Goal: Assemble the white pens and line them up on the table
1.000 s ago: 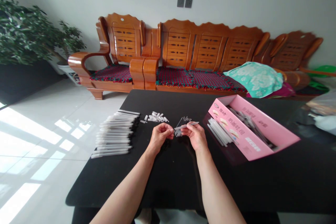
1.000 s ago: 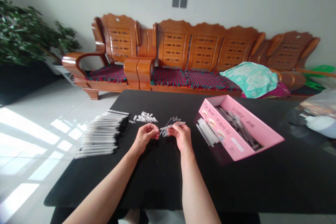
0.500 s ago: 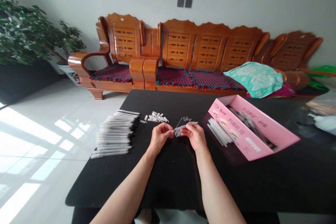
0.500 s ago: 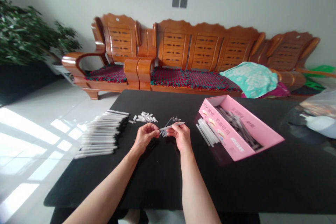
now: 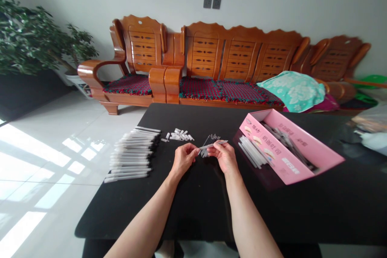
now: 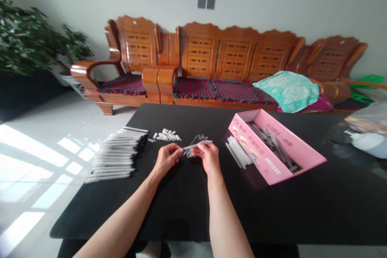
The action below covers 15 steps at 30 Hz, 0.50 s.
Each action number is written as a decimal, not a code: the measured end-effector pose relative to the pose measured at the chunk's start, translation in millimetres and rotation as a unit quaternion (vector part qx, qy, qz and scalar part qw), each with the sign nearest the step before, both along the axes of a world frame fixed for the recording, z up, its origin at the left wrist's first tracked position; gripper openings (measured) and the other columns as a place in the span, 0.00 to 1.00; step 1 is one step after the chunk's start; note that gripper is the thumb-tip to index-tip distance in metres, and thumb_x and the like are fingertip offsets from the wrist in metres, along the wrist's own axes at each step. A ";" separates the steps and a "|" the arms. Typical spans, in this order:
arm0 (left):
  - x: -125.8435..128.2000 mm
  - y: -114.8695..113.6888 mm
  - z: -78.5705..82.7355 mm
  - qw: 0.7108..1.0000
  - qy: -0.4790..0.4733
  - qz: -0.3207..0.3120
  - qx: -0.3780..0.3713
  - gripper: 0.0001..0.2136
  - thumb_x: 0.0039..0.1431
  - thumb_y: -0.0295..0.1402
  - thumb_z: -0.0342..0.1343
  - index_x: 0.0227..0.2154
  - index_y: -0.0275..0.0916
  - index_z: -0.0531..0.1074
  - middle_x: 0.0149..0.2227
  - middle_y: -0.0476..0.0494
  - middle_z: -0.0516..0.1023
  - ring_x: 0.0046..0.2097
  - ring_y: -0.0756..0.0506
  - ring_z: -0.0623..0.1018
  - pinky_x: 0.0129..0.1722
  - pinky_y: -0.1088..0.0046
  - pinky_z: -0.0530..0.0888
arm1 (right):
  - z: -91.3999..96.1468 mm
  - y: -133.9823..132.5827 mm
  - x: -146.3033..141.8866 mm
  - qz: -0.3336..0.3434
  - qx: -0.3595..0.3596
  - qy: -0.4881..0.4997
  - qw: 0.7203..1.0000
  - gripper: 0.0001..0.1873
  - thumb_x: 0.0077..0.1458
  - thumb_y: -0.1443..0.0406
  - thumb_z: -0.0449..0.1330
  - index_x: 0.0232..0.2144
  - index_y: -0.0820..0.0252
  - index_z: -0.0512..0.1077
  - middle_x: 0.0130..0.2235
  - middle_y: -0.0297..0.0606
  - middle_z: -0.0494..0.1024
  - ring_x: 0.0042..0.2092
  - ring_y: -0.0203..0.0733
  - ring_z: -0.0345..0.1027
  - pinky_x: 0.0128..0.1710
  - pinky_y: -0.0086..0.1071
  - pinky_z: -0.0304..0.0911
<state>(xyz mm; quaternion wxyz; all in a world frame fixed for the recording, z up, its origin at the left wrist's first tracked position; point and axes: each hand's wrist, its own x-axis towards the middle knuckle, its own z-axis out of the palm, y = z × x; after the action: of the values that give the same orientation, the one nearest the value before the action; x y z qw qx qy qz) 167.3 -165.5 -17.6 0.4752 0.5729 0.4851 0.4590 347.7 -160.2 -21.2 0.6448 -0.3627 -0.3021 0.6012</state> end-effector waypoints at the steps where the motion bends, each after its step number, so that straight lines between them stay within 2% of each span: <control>1: 0.6 0.1 0.6 1.000 -0.014 0.000 -0.005 0.15 0.53 0.44 0.61 0.28 0.35 0.73 0.18 0.52 0.70 0.18 0.54 0.67 0.17 0.81 0.63 | 0.1 0.0 0.0 0.000 0.000 0.000 1.000 0.16 0.43 0.64 0.73 0.31 0.63 0.71 0.27 0.41 0.82 0.28 0.46 0.80 0.24 0.29 0.76; 5: 1.0 -1.0 4.0 0.999 -0.043 0.013 0.013 0.19 0.50 0.43 0.64 0.40 0.34 0.74 0.25 0.49 0.75 0.20 0.53 0.69 0.17 0.81 0.64 | 0.9 0.0 0.4 -0.005 0.000 0.004 1.000 0.16 0.42 0.64 0.73 0.31 0.63 0.71 0.27 0.41 0.82 0.28 0.46 0.80 0.24 0.29 0.76; 7: -0.2 -2.2 4.9 0.999 -0.009 0.017 0.029 0.17 0.55 0.45 0.60 0.37 0.34 0.75 0.24 0.49 0.75 0.19 0.54 0.69 0.17 0.81 0.63 | 1.2 0.0 0.4 -0.005 0.000 0.005 1.000 0.17 0.42 0.64 0.73 0.31 0.63 0.71 0.27 0.42 0.82 0.28 0.46 0.80 0.24 0.29 0.76; 10: -1.6 -2.7 3.0 0.998 0.044 0.003 0.034 0.19 0.60 0.47 0.53 0.26 0.34 0.75 0.20 0.49 0.73 0.18 0.55 0.67 0.18 0.81 0.61 | 1.2 -0.1 0.2 -0.002 0.002 0.004 1.000 0.17 0.42 0.64 0.73 0.31 0.63 0.71 0.27 0.43 0.82 0.28 0.46 0.80 0.23 0.29 0.76; 13: -0.5 -1.2 0.0 0.999 0.038 0.005 0.032 0.17 0.57 0.45 0.57 0.26 0.35 0.75 0.19 0.50 0.72 0.18 0.54 0.67 0.18 0.81 0.61 | 0.8 -0.1 0.0 0.000 0.001 0.002 1.000 0.16 0.42 0.64 0.73 0.31 0.63 0.71 0.27 0.42 0.82 0.28 0.46 0.80 0.24 0.30 0.76; 15: 0.7 -0.2 -0.3 1.000 0.008 0.012 0.025 0.14 0.53 0.43 0.62 0.30 0.34 0.75 0.20 0.50 0.72 0.19 0.54 0.68 0.17 0.81 0.62 | 0.7 -0.1 0.0 0.002 0.002 0.002 1.000 0.16 0.42 0.64 0.73 0.31 0.63 0.71 0.27 0.42 0.82 0.28 0.46 0.80 0.24 0.30 0.76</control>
<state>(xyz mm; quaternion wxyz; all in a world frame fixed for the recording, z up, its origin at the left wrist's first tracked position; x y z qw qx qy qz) 168.0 -165.8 -18.0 0.4510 0.5825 0.4842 0.4721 347.6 -160.3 -20.5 0.6447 -0.3593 -0.3027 0.6030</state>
